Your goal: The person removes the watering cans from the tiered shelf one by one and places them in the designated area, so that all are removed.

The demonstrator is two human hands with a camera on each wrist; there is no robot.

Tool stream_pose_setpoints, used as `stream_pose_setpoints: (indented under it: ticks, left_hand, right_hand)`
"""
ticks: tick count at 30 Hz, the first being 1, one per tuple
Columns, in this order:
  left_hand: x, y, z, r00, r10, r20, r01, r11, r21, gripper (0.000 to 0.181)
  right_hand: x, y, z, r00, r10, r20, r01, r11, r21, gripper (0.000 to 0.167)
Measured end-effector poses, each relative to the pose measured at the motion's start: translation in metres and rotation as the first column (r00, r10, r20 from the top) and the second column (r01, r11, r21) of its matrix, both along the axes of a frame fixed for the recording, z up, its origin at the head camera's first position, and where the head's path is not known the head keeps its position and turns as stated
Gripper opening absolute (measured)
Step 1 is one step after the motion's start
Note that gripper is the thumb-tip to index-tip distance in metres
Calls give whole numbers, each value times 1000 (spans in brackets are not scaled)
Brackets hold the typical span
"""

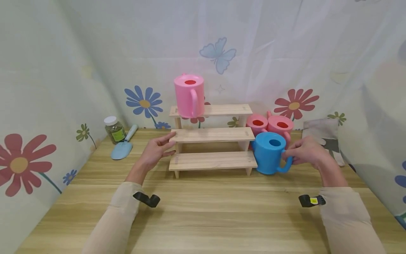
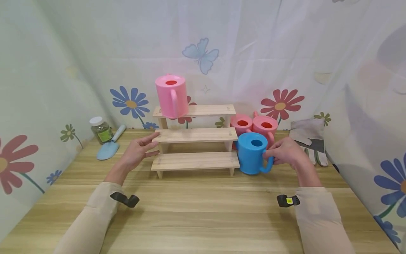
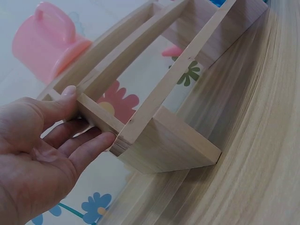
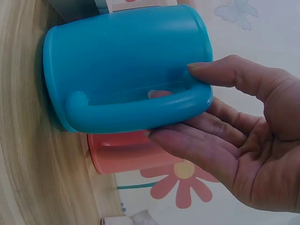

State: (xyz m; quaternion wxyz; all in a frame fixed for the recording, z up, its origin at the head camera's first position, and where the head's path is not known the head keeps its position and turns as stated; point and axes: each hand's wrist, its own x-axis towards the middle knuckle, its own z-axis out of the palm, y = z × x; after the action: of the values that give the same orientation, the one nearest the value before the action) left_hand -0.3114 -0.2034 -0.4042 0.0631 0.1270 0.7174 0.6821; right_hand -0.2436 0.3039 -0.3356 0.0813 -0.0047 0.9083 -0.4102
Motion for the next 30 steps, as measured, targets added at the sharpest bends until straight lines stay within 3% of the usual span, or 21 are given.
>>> stream_pose_setpoints:
  ticks: [15,21,24,27,30]
  left_hand:
    - [1,1,2,1000,0,4,0,1000,-13,53]
    - [1,1,2,1000,1,5,-1,1000,-11,54]
    - [1,1,2,1000,0,9,1,1000,-13,54]
    - [1,1,2,1000,-1,10,1,1000,-10,54]
    - [1,1,2,1000,-1,8,1,1000,-10,54]
  right_hand:
    - [-5,2,-6,1000,15,24,-15,1000,1,40]
    - [3,0,7,1000,16,6,-17,994,105,63]
    - [11,0,18,999,14,-44,-7,989,149,70]
    - [17,-4,26,988,-16,-151,34,993,114,69]
    - [21,-13,28,950,-88,-300,98,995,19,65]
